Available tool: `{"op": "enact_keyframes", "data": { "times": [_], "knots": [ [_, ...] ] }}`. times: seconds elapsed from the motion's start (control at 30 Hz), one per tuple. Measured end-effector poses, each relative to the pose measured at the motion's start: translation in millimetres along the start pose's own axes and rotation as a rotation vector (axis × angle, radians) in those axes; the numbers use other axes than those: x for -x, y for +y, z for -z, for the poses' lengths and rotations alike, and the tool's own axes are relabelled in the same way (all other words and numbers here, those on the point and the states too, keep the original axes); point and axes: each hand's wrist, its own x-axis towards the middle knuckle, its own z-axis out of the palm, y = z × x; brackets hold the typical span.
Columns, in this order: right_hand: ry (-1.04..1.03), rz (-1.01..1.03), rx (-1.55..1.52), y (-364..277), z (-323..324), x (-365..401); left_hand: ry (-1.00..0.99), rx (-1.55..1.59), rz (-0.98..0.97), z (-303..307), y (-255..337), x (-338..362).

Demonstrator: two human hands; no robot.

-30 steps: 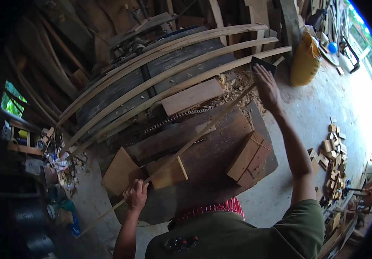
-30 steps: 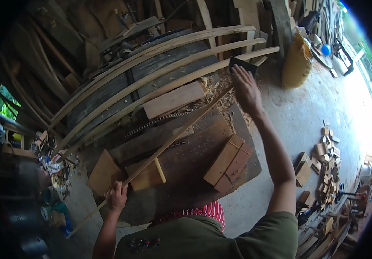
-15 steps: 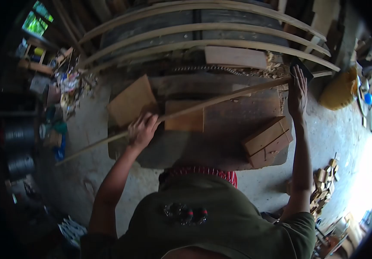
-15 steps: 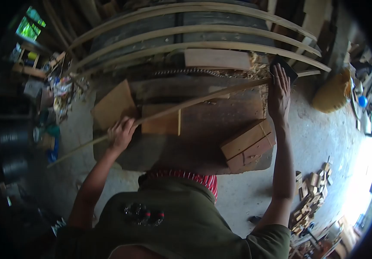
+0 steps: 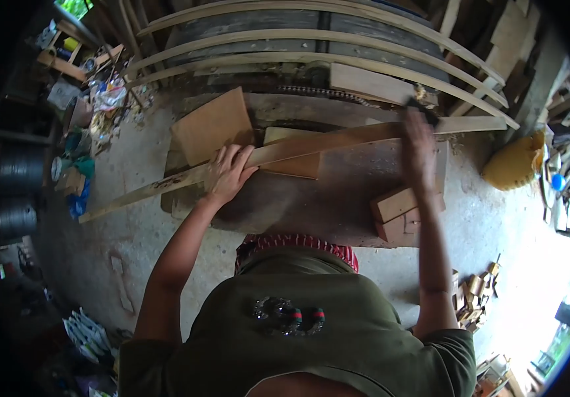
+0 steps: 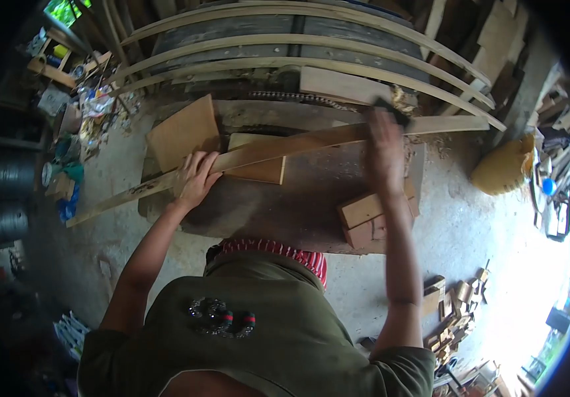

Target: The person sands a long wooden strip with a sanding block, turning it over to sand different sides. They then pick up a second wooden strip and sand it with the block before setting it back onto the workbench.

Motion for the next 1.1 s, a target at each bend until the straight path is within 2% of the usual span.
{"op": "enact_keyframes", "data": {
  "times": [0.1, 0.13, 0.23, 0.27, 0.3, 0.37, 0.4, 0.47, 0.5, 0.57, 0.6, 0.67, 0.73, 0.77, 0.8, 0.83, 0.87, 0.9, 0.93, 1.0, 1.03, 1.07, 1.1],
  "knots": [
    [-0.235, 0.159, -0.204, -100, 2, -3, -0.034, -0.026, 0.059, 1, 3, 1],
    [-0.306, 0.237, -0.236, -115, 4, -1, -0.027, -0.007, 0.041, 0, 4, 1],
    [-0.212, 0.212, -0.199, -80, -3, 4, -0.006, -0.003, 0.035, -1, 1, 2],
    [-0.15, 0.19, -0.172, -40, -3, 3, -0.001, 0.0, 0.039, -1, 1, 0],
    [-0.134, 0.098, 0.034, -4, -8, 1, -0.013, 0.005, 0.062, 1, 2, 0],
    [-0.021, -0.112, 0.106, 73, -3, 0, -0.028, 0.015, 0.073, 1, 3, 0],
    [0.039, -0.21, 0.165, 87, 8, -1, 0.0, 0.017, 0.056, 0, 3, 0],
    [-0.023, -0.176, 0.363, 98, 13, 2, 0.043, 0.032, 0.021, -2, 3, -3],
    [0.019, -0.227, 0.246, 80, 15, 1, 0.028, 0.043, 0.035, -1, 3, -3],
    [0.079, -0.079, 0.053, 52, 0, 10, -0.01, 0.062, 0.062, 2, 3, -4],
    [-0.002, -0.082, 0.016, 21, 7, 8, -0.004, 0.063, 0.044, 2, 3, -4],
    [-0.055, -0.033, -0.086, 14, 11, 8, -0.034, 0.097, 0.063, 1, 0, -3],
    [0.002, -0.047, 0.003, 89, -2, 11, -0.053, 0.123, 0.059, 0, 0, -3],
    [0.064, -0.148, 0.094, 119, 3, 5, -0.047, 0.141, 0.049, 0, 0, -3],
    [0.03, -0.225, 0.101, 162, 7, 2, -0.036, 0.161, 0.036, 0, -1, -5],
    [0.082, -0.319, 0.184, 179, 24, -3, -0.046, 0.173, 0.051, 1, -1, -5],
    [0.105, -0.345, 0.391, 242, -2, 8, -0.041, 0.169, 0.033, 2, -1, -7],
    [0.139, -0.41, 0.374, 255, -5, 11, -0.063, 0.175, 0.039, 3, -1, -7],
    [0.172, -0.474, 0.356, 253, 0, 8, -0.085, 0.181, 0.047, 5, 0, -9],
    [0.024, -0.573, 0.231, 225, 3, 6, -0.098, 0.178, 0.044, 8, -1, -10],
    [-0.012, -0.494, 0.161, 219, -9, 10, -0.106, 0.165, 0.045, 7, -2, -9],
    [0.131, -0.312, 0.189, 202, -26, 20, -0.118, 0.155, 0.047, 5, -3, -9],
    [0.137, -0.273, 0.109, 167, -15, 16, -0.119, 0.159, 0.041, 2, -4, -11]
  ]
}}
